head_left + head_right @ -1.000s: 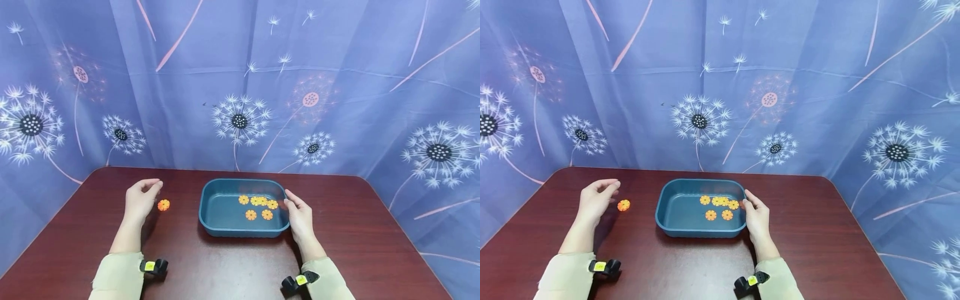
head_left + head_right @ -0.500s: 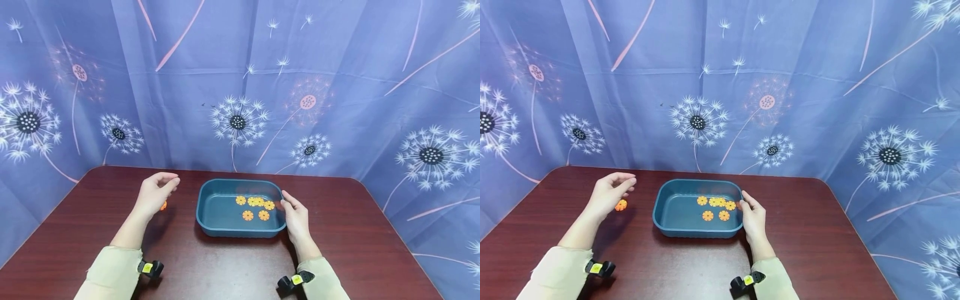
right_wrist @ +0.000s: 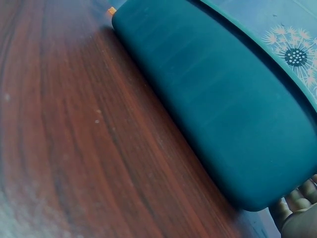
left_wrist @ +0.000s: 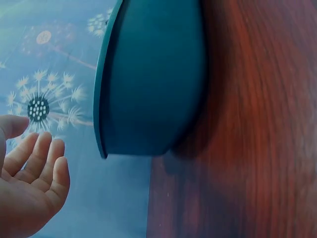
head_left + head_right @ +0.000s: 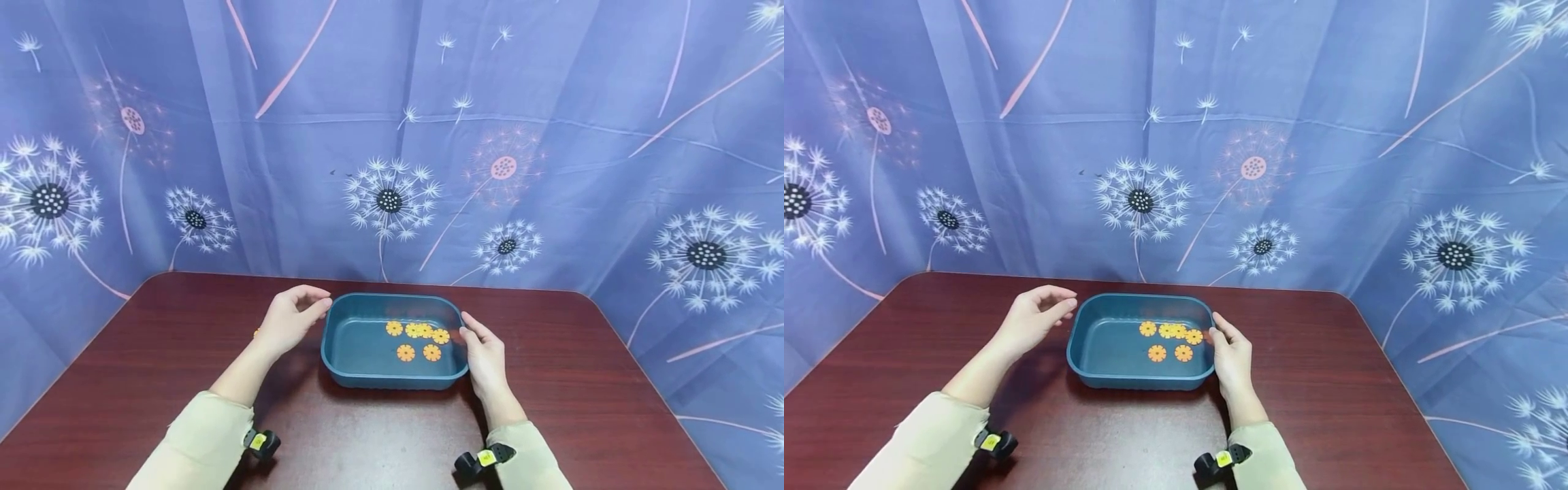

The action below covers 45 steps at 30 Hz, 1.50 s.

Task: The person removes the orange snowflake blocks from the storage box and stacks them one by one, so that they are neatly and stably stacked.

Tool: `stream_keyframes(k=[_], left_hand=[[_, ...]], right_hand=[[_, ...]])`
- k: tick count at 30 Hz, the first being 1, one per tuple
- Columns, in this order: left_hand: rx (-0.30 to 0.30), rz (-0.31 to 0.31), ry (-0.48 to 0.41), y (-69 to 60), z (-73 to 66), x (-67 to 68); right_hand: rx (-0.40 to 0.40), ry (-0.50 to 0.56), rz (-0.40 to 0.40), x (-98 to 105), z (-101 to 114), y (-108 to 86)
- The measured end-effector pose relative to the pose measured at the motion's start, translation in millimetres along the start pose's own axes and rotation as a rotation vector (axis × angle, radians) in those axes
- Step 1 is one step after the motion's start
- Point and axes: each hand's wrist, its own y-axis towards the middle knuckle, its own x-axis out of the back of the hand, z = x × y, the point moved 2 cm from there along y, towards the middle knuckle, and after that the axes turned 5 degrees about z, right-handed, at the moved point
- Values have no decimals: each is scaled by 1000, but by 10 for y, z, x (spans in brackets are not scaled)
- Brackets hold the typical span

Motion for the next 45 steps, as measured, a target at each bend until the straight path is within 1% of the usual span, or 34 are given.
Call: stream_keyframes(k=[7, 12, 16, 21, 27, 33, 40, 45], left_hand=[[-6, 3, -26, 9, -56, -106], [-21, 4, -37, 33, -72, -221], [-15, 8, -35, 44, -86, -320], [-19, 26, -10, 41, -118, -430], [-10, 58, 22, 77, -129, -579], [4, 101, 58, 125, -115, -739], [7, 162, 93, 174, -134, -886], [8, 208, 103, 233, -113, -1006]], right_hand=[[0, 12, 9, -6, 1, 8], [-3, 30, 14, 2, -3, 8], [-12, 29, 16, -4, -10, -2], [-23, 39, 8, -10, -22, -20], [-28, 34, 3, 2, -24, -25], [-27, 3, 22, 34, -10, -52], [-20, 12, 27, 9, 3, -31], [-18, 8, 31, 0, 22, -10]])
